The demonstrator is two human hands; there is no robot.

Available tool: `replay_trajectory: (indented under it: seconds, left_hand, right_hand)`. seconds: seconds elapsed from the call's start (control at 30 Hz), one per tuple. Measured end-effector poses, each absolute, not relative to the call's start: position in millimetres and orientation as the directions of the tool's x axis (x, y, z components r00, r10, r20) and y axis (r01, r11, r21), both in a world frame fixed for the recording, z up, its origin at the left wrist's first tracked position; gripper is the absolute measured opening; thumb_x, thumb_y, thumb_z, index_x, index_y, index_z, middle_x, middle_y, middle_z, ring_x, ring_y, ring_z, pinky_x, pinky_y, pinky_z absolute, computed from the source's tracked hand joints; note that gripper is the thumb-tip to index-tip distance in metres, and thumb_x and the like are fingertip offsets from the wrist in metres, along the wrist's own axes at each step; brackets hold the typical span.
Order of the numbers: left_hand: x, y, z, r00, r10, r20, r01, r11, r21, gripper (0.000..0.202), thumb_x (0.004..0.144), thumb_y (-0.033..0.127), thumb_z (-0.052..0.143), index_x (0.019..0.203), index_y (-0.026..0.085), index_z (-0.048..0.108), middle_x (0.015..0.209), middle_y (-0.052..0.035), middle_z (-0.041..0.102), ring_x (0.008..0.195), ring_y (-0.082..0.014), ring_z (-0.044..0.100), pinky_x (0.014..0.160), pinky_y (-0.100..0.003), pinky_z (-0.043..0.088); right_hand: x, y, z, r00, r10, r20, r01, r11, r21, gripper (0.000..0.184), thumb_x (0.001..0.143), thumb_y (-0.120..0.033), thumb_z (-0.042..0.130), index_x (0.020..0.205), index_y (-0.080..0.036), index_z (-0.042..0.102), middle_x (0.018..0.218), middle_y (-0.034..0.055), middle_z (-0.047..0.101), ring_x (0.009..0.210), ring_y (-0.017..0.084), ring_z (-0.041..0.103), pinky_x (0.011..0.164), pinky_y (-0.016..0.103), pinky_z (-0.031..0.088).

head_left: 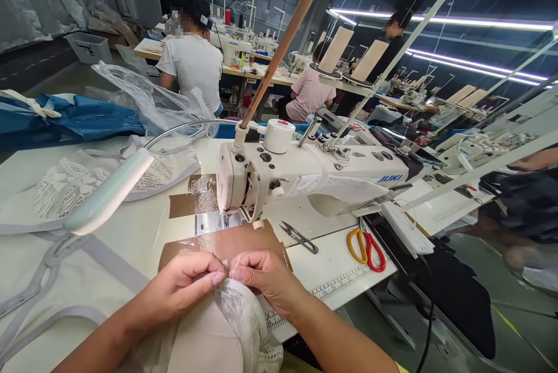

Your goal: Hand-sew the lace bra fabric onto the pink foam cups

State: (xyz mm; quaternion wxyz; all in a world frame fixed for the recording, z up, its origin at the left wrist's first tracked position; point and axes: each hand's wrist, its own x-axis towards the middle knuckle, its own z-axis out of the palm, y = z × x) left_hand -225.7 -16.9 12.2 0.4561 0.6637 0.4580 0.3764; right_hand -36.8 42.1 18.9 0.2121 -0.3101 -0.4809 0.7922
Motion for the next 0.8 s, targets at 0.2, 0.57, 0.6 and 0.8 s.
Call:
replay_trajectory:
  seconds: [0.2, 0.57, 0.6, 0.8]
  left_hand:
    - [-222.5, -17.9, 9.5, 0.355, 0.934, 0.037, 0.194, -0.113, 0.975, 0.031, 0.093, 0.034, 0.043, 0.068, 0.017, 0.049, 0.062, 0.0035, 0.039, 0.057, -0.012, 0.035, 0.054, -0.023, 0.03]
    - [-230.5, -12.9, 2.4, 0.395, 0.897, -0.199, 0.035, 0.202, 0.979, 0.039, 0.092, 0.048, 0.044, 0.067, 0.018, 0.043, 0.064, 0.0038, 0.03, 0.059, -0.0125, 0.025, 0.053, -0.025, 0.021]
    - [-231.4, -12.2, 1.3, 0.403, 0.892, -0.206, 0.026, 0.213, 0.977, 0.039, 0.092, 0.048, 0.044, 0.066, 0.019, 0.041, 0.064, 0.0039, 0.029, 0.058, -0.0124, 0.024, 0.052, -0.026, 0.02]
    - [-234.8, -10.1, -4.1, 0.422, 0.878, -0.227, -0.003, 0.251, 0.968, 0.041, 0.091, 0.05, 0.047, 0.064, 0.019, 0.037, 0.062, 0.0049, 0.025, 0.056, -0.0117, 0.019, 0.051, -0.027, 0.015]
  right_hand:
    - [-36.1, 56.9, 6.8, -0.517, 0.82, -0.245, -0.228, -0.408, -0.884, 0.029, 0.069, -0.035, 0.077, 0.063, -0.014, 0.058, 0.063, -0.0043, 0.049, 0.05, 0.005, 0.033, 0.047, 0.019, 0.025]
    - [-1.4, 66.4, 19.5, -0.576, 0.795, -0.189, -0.408, -0.48, -0.777, 0.032, 0.076, -0.042, 0.072, 0.078, -0.021, 0.049, 0.046, -0.0123, 0.031, 0.038, 0.005, 0.028, 0.051, 0.024, 0.043]
    - [5.2, 71.5, 21.8, -0.53, 0.83, -0.173, -0.415, -0.431, -0.801, 0.032, 0.075, -0.042, 0.073, 0.079, -0.022, 0.048, 0.046, -0.0128, 0.028, 0.038, 0.005, 0.021, 0.045, 0.021, 0.039]
    - [54.8, 104.8, 29.3, -0.215, 0.975, -0.048, -0.309, -0.115, -0.944, 0.026, 0.077, -0.038, 0.069, 0.079, -0.021, 0.049, 0.051, -0.0098, 0.026, 0.042, 0.006, 0.02, 0.039, 0.015, 0.022]
